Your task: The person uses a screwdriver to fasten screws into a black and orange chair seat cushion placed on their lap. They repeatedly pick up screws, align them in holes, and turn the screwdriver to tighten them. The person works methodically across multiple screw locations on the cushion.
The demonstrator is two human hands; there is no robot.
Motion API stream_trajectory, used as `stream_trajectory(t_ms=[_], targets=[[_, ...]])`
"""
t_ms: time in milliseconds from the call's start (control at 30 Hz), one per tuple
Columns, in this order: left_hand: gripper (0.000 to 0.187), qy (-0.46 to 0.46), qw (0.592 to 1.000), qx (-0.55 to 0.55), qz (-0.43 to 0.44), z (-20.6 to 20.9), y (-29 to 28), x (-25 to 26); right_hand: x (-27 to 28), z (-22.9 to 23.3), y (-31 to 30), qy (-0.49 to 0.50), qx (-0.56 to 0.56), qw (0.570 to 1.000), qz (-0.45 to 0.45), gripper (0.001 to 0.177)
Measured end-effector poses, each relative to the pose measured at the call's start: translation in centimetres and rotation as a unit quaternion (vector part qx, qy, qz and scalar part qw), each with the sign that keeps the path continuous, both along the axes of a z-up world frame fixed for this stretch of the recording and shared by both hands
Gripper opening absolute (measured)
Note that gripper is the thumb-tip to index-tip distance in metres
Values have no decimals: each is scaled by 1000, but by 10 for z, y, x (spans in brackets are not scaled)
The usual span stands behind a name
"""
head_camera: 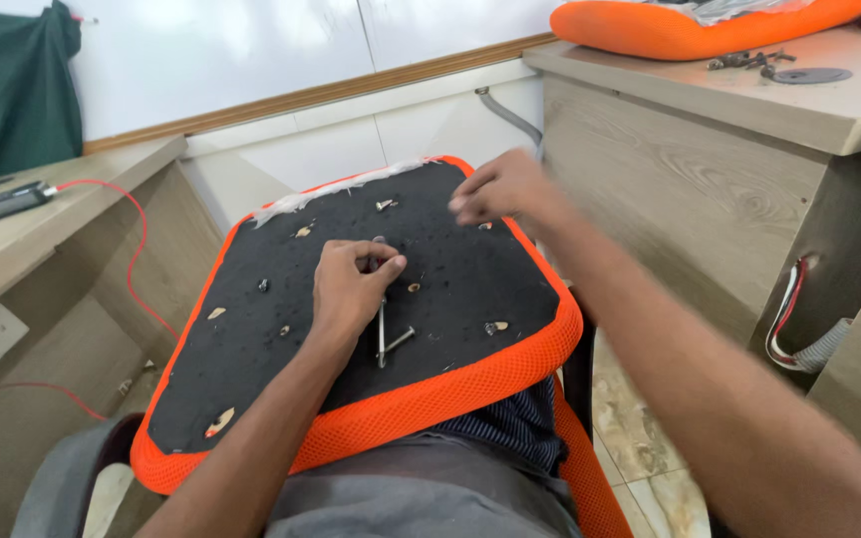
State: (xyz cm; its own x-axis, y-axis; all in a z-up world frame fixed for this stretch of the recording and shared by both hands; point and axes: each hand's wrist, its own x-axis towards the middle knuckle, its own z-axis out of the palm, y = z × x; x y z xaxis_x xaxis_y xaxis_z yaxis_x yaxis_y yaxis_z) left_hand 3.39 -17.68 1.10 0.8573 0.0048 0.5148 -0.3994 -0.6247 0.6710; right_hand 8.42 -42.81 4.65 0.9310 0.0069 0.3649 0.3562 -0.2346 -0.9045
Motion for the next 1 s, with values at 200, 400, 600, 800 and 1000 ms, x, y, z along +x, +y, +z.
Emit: stream_trajectory(t_ms=[200,400,600,800,1000], targets=[[20,29,1000,6,0,8,-7,-8,38,41,-208,-200,-196,913,-297,11],[20,70,997,-17,-12,14,-13,-14,86,32,-330,-147,-448,736,-486,10],[18,75,995,-50,-42,19,-14,-18,92,25,-349,-126,-484,735,-458,22],[19,89,992,-52,-65,21,-18,-15,80,20,-336,-120,-452,752,-464,19],[19,92,991,-58,-75,20,-20,-13,82,22,-325,-119,-430,770,-456,17]])
